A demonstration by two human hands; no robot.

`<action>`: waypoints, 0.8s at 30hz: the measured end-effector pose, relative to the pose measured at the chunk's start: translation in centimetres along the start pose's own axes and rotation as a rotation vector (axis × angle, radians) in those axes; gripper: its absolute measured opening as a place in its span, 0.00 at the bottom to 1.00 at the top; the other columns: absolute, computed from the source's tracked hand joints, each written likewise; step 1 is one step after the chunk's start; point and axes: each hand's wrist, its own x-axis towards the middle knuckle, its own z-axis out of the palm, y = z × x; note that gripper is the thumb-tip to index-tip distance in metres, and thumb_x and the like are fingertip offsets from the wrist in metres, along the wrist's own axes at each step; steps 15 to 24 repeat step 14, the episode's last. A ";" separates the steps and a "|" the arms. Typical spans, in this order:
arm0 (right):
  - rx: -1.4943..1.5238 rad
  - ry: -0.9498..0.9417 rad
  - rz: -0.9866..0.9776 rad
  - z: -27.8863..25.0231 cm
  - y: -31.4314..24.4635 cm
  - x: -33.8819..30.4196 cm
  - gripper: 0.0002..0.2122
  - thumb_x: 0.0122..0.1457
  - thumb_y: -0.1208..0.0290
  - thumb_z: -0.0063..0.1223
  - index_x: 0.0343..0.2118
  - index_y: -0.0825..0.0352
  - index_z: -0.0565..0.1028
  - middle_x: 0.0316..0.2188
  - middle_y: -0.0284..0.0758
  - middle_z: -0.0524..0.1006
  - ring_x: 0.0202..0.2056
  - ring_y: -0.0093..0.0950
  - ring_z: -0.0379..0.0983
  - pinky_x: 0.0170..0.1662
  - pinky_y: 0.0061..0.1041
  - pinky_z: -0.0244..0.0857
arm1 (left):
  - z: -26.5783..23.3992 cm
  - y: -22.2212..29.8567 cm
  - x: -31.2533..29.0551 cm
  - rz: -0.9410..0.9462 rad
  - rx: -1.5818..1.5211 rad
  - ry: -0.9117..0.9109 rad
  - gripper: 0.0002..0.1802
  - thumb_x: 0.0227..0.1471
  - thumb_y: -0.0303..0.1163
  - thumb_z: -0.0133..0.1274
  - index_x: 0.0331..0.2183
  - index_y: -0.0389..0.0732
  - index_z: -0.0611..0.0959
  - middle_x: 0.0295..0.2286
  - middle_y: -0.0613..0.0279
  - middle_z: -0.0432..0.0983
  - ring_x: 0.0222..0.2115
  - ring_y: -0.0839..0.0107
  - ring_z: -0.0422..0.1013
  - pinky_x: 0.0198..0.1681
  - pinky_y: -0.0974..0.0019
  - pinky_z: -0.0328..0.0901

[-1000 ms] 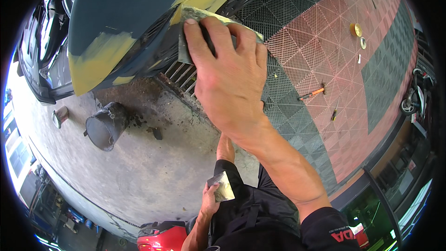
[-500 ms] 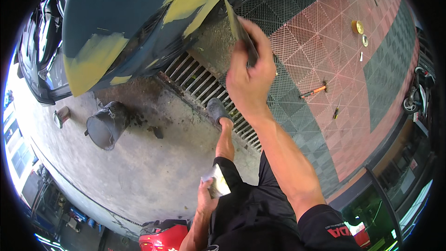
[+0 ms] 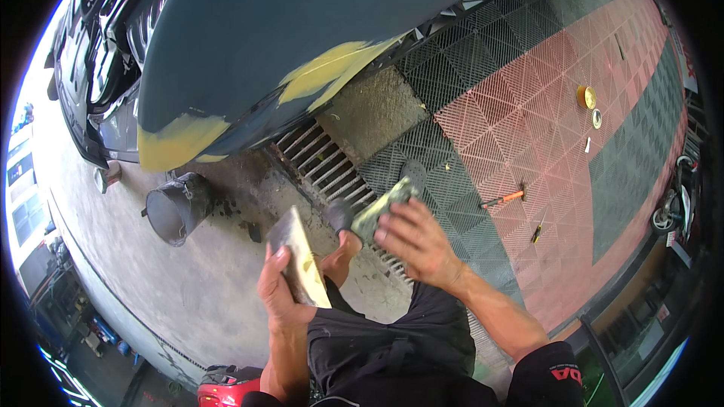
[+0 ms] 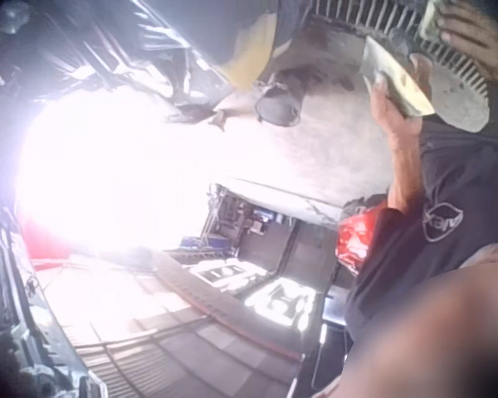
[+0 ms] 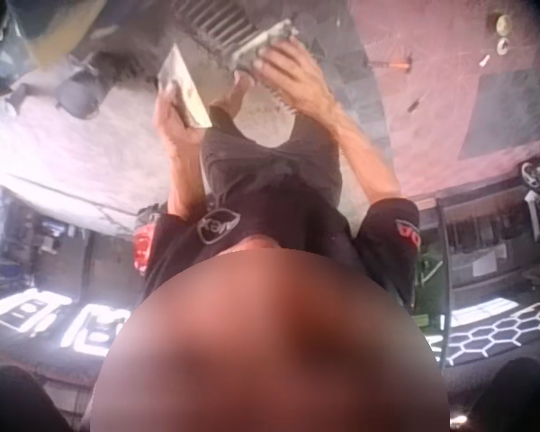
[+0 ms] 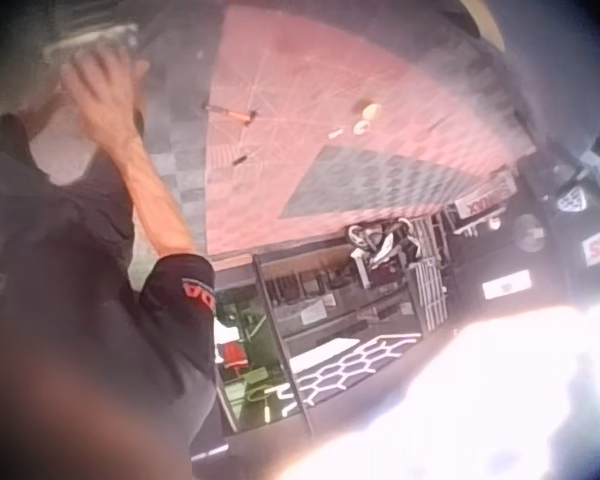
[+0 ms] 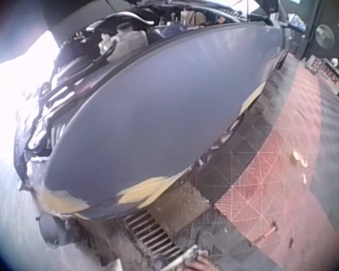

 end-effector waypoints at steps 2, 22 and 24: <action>-0.059 0.197 0.079 0.8 2.9 2.5 0.34 0.45 0.87 0.58 0.61 0.65 0.78 0.60 0.42 0.77 0.62 0.48 0.73 0.67 0.52 0.64 | -1.8 -0.5 1.6 0.061 -0.041 -0.076 0.19 0.67 0.36 0.51 0.55 0.39 0.77 0.37 0.56 0.83 0.31 0.64 0.82 0.31 0.63 0.79; -0.385 1.009 -0.176 9.8 11.6 17.3 0.32 0.49 0.87 0.61 0.62 0.68 0.79 0.60 0.45 0.77 0.59 0.46 0.74 0.62 0.43 0.65 | -14.3 -7.8 21.2 0.086 0.096 -0.254 0.23 0.64 0.30 0.52 0.60 0.44 0.77 0.49 0.64 0.81 0.48 0.65 0.78 0.57 0.57 0.72; -0.385 1.009 -0.176 9.8 11.6 17.3 0.32 0.49 0.87 0.61 0.62 0.68 0.79 0.60 0.45 0.77 0.59 0.46 0.74 0.62 0.43 0.65 | -14.3 -7.8 21.2 0.086 0.096 -0.254 0.23 0.64 0.30 0.52 0.60 0.44 0.77 0.49 0.64 0.81 0.48 0.65 0.78 0.57 0.57 0.72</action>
